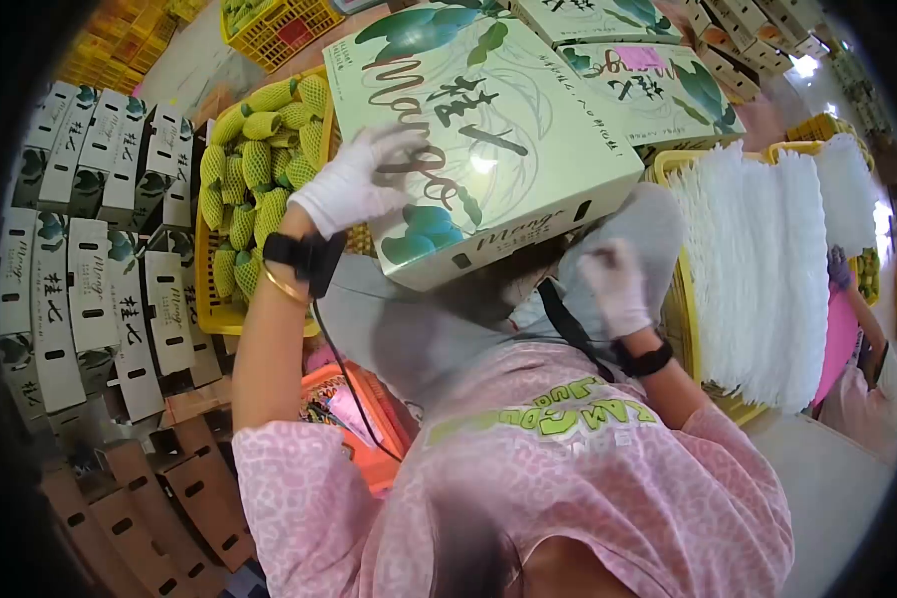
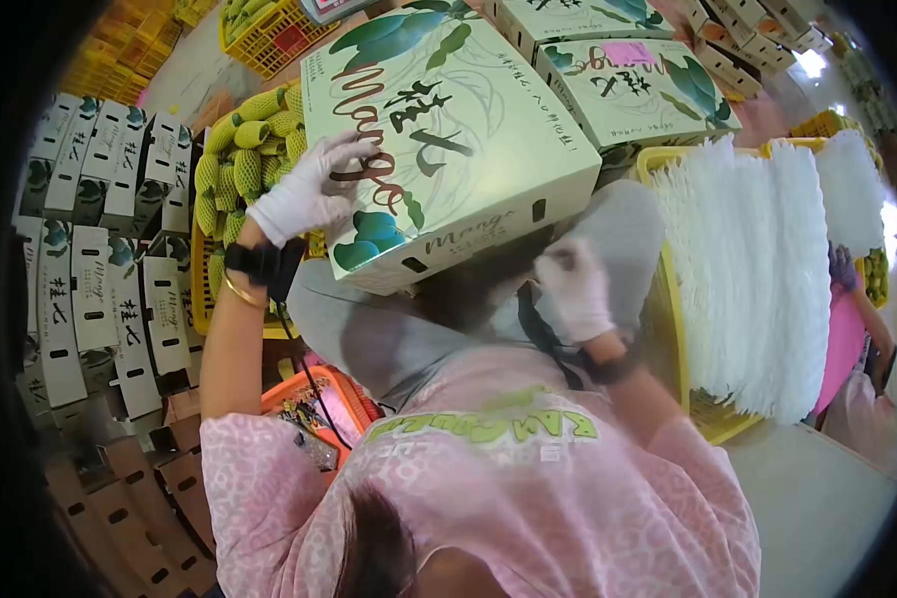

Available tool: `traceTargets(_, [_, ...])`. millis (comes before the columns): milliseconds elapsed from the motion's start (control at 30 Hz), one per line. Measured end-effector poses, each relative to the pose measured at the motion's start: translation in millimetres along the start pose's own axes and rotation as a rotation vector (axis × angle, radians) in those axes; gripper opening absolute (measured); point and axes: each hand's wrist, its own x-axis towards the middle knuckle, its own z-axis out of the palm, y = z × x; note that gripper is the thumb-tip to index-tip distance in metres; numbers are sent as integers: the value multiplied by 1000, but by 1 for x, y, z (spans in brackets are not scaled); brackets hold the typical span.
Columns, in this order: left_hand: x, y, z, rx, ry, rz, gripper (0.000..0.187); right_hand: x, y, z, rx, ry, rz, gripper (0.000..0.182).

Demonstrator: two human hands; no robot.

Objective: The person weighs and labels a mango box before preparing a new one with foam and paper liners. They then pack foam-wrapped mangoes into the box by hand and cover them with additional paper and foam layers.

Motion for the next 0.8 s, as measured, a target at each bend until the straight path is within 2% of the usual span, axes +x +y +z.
traceTargets(33, [12, 27, -12, -1, -79, -106, 51, -13, 5, 26, 398, -269, 242, 24])
traceTargets(100, [34, 16, -9, 122, -61, -127, 53, -15, 0, 68, 227, -291, 230, 38])
traceTargets(133, [43, 20, -9, 151, -71, -149, 57, -10, -9, 78, 208, -270, 135, 43])
traceTargets(167, [47, 5, 3, 315, 60, -11, 66, -6, -3, 93, 191, -230, 186, 44])
traceTargets(200, [47, 16, 13, 457, 66, -69, 77, -2, 3, 106, 176, -190, 232, 46])
traceTargets(267, [50, -2, 31, 437, 54, -11, 86, -5, -4, 111, 267, -128, 232, 48])
traceTargets(300, [48, 25, 22, 424, -109, -195, 92, -7, -8, 112, 344, -74, 241, 51])
traceTargets(333, [50, 19, 24, 427, -114, -198, 92, -6, -12, 114, 349, -77, 245, 51])
traceTargets(400, [52, 5, 31, 439, -123, -126, 94, -3, -19, 116, 547, 19, 274, 55])
traceTargets(433, [53, 18, 25, 460, -150, -109, 95, 0, -12, 123, 576, 53, 246, 49])
traceTargets(467, [54, 32, 19, 439, -252, -225, 96, 3, -5, 127, 583, 51, 254, 49])
traceTargets(533, [51, 12, 40, 450, -181, -96, 96, 8, 5, 133, 299, 103, 143, 39])
traceTargets(567, [46, 8, 53, 451, -208, -113, 94, 10, 30, 151, 435, 117, 115, 33])
traceTargets(600, [41, 14, 61, 452, -236, -200, 96, 15, 30, 147, 448, 117, 130, 33])
traceTargets(667, [42, 33, 59, 441, -354, -349, 100, 15, 28, 133, 265, -45, 93, 37])
traceTargets(733, [44, 30, 64, 467, -330, -350, 101, 16, 26, 118, 9, -82, 64, 39])
traceTargets(800, [48, 35, 77, 510, -380, -412, 99, 21, -1, 70, -560, -911, -27, 40])
